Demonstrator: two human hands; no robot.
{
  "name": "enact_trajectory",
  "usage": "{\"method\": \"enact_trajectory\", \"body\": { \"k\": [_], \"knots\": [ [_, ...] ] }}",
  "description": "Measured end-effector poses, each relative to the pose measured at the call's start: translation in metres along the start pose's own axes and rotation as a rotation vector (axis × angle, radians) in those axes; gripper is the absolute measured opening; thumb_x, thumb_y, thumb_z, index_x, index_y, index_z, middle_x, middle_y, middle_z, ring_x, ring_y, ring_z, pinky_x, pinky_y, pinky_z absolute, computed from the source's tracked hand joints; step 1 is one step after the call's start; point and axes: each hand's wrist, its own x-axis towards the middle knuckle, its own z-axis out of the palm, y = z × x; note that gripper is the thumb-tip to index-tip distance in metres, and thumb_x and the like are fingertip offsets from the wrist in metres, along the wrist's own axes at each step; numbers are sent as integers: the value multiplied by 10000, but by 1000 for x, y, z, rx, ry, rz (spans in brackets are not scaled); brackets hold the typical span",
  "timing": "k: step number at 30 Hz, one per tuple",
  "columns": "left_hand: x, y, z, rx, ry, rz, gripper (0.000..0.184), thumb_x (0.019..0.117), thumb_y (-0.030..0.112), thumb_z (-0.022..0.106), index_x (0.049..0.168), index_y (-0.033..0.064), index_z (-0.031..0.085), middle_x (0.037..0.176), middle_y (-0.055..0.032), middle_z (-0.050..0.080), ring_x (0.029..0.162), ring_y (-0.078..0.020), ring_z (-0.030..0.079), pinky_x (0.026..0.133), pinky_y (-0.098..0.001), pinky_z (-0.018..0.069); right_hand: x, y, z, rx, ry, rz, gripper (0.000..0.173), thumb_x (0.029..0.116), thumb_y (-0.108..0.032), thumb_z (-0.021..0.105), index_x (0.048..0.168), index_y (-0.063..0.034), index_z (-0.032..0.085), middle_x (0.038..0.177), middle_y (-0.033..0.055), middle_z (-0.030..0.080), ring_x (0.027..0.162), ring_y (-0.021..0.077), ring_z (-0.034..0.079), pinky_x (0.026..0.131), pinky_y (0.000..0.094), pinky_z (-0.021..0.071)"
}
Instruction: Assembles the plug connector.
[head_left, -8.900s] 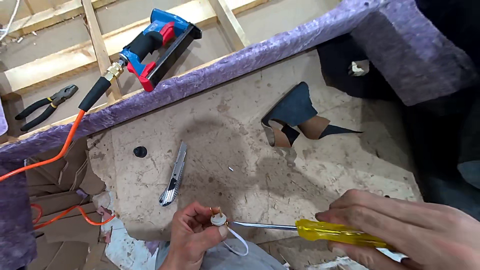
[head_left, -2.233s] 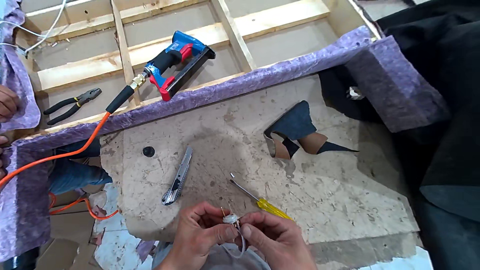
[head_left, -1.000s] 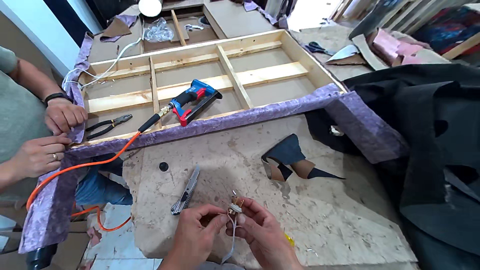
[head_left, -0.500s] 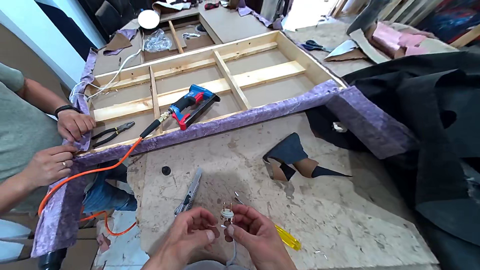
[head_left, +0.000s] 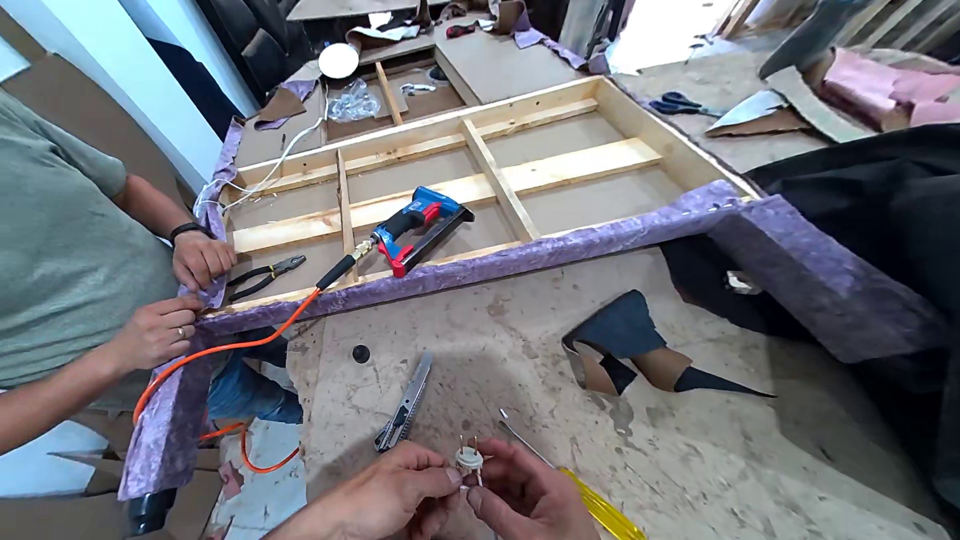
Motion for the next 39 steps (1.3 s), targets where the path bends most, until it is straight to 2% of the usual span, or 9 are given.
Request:
{"method": "enact_trajectory", "body": {
  "k": [3,8,13,17,23,28,32,36,39],
  "knots": [
    [-6,-4,-4,61,152,59,427,1077,338,339,862,111,630,673,23,608,534,-65,571,489,-231,504,3,-4,1,54,60,104,396,838,92,695,1226,59,626,870,60,758,715,143,726,670,324,632],
    [-5,-38,-12,1306,708,840,492,988,494,587,1255,85,647,1155,-97,721,998,-211,717,801,-403,615,8,3,-3,247,126,294,364,846,89,707,1201,70,630,807,101,741,667,190,718,634,350,633],
    [17,-51,3,1683,845,1066,325,1029,434,572,1134,133,637,963,-43,711,788,-194,672,661,-317,548,9,3,1,312,127,341,344,833,118,689,1167,58,630,770,77,726,639,176,708,612,337,628],
    [21,-46,6,1547,760,1036,201,1047,247,553,941,110,655,752,-24,628,645,-167,599,564,-291,500,7,3,2,320,113,283,361,832,142,684,1176,49,624,779,66,734,661,176,719,638,345,636],
    [7,-7,15,-46,135,20,382,1105,291,360,870,104,596,596,46,522,447,-31,459,420,-176,401,3,14,4,30,137,-146,404,799,118,716,1190,47,645,864,4,761,726,94,728,679,297,641],
    [3,-34,-4,1172,559,748,504,1041,510,478,1195,68,664,1012,-76,727,828,-191,710,683,-385,600,7,8,1,278,172,199,382,836,144,648,1207,63,617,742,42,717,638,175,713,625,359,641],
    [15,-41,-4,1727,779,1046,303,1018,395,592,1171,139,646,1041,-50,723,807,-205,681,666,-331,557,7,8,4,361,154,285,364,842,146,633,1192,45,623,731,37,708,624,167,704,618,352,636],
    [14,-32,-3,1628,660,1097,130,1026,154,543,979,122,660,776,-23,640,653,-174,592,574,-307,481,5,7,4,391,113,273,364,841,151,634,1178,14,623,750,18,724,644,159,714,639,350,639],
    [4,-10,19,698,362,400,313,1080,156,438,904,17,656,666,-35,568,571,-114,543,552,-278,464,0,13,4,165,103,-32,386,818,132,681,1187,26,644,842,1,755,714,117,729,681,325,642]
  ]
}}
